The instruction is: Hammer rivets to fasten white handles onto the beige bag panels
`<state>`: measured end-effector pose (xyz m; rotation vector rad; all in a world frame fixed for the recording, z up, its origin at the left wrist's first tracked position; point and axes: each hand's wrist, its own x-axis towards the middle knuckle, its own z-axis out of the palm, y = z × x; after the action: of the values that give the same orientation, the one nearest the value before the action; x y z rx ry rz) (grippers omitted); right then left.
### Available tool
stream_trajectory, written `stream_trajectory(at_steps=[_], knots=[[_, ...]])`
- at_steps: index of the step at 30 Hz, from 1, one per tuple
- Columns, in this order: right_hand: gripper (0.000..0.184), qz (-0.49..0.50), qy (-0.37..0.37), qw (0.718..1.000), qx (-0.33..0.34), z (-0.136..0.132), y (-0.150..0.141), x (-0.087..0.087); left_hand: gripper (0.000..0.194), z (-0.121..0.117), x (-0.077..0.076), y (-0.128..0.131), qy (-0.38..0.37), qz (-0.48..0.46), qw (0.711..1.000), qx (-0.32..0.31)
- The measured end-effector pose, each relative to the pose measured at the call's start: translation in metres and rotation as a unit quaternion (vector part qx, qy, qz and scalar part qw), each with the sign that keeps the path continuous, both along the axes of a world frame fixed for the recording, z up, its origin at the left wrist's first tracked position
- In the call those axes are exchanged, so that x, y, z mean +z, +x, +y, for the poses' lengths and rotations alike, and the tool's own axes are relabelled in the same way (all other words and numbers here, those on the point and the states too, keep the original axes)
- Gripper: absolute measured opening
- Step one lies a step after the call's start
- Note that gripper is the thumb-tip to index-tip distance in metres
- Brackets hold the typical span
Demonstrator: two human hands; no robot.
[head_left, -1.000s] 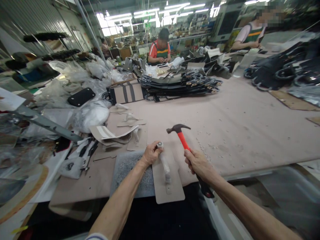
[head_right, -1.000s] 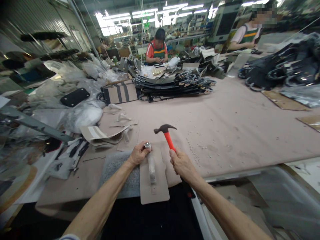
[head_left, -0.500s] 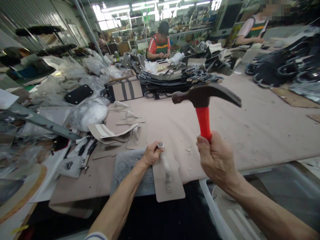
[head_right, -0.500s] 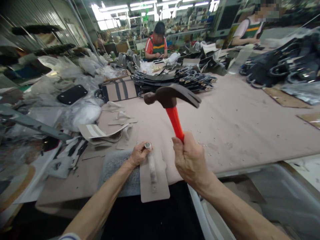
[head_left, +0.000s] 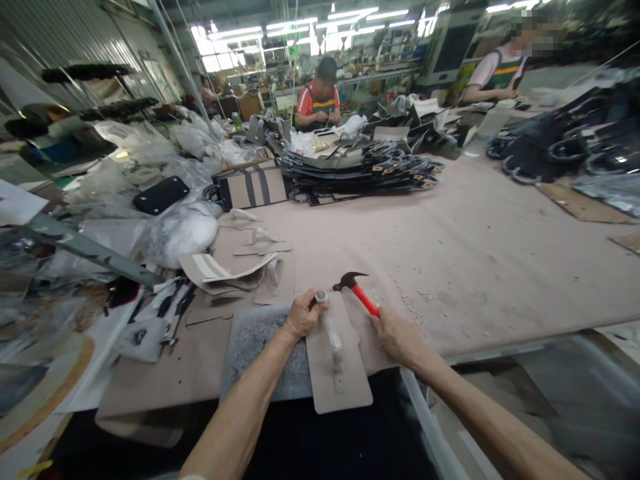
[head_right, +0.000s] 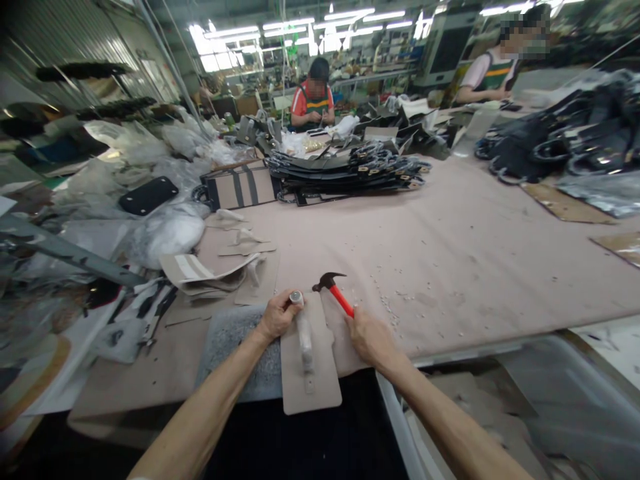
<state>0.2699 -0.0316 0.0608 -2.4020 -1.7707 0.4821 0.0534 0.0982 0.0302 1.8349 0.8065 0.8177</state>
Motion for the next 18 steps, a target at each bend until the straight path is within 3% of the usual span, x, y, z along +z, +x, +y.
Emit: stream_trajectory(at_steps=[2,5,7,9,11,14,16,18], knots=[[0.037,-0.020,0.091,0.995,0.031,-0.001,-0.016,-0.007,0.016,-0.002,0.001,0.000,-0.007,-0.003,1.000,0.008],[0.046,0.037,0.209,0.956,0.204,-0.001,-0.048,-0.001,0.016,-0.005,0.002,0.001,-0.012,-0.006,1.000,0.020],[0.031,0.073,0.183,0.925,0.323,0.001,-0.068,0.003,0.016,-0.005,0.002,0.004,-0.022,-0.005,0.999,0.037],[0.020,0.061,0.137,0.915,0.373,0.004,-0.084,0.002,0.018,-0.004,0.001,0.009,-0.051,-0.022,0.995,0.083],[0.016,0.039,0.120,0.920,0.372,0.005,-0.091,-0.003,0.023,-0.002,0.000,0.013,-0.110,-0.089,0.974,0.175],[0.022,0.055,0.141,0.924,0.352,0.002,-0.086,-0.007,0.031,-0.003,0.000,0.004,-0.182,-0.199,0.919,0.289],[0.028,0.098,0.189,0.930,0.300,0.002,-0.073,-0.001,0.032,-0.011,0.000,-0.012,-0.163,-0.185,0.920,0.305],[0.031,0.147,0.263,0.935,0.188,0.010,-0.061,0.013,0.026,-0.024,0.000,-0.029,-0.111,-0.118,0.942,0.293]])
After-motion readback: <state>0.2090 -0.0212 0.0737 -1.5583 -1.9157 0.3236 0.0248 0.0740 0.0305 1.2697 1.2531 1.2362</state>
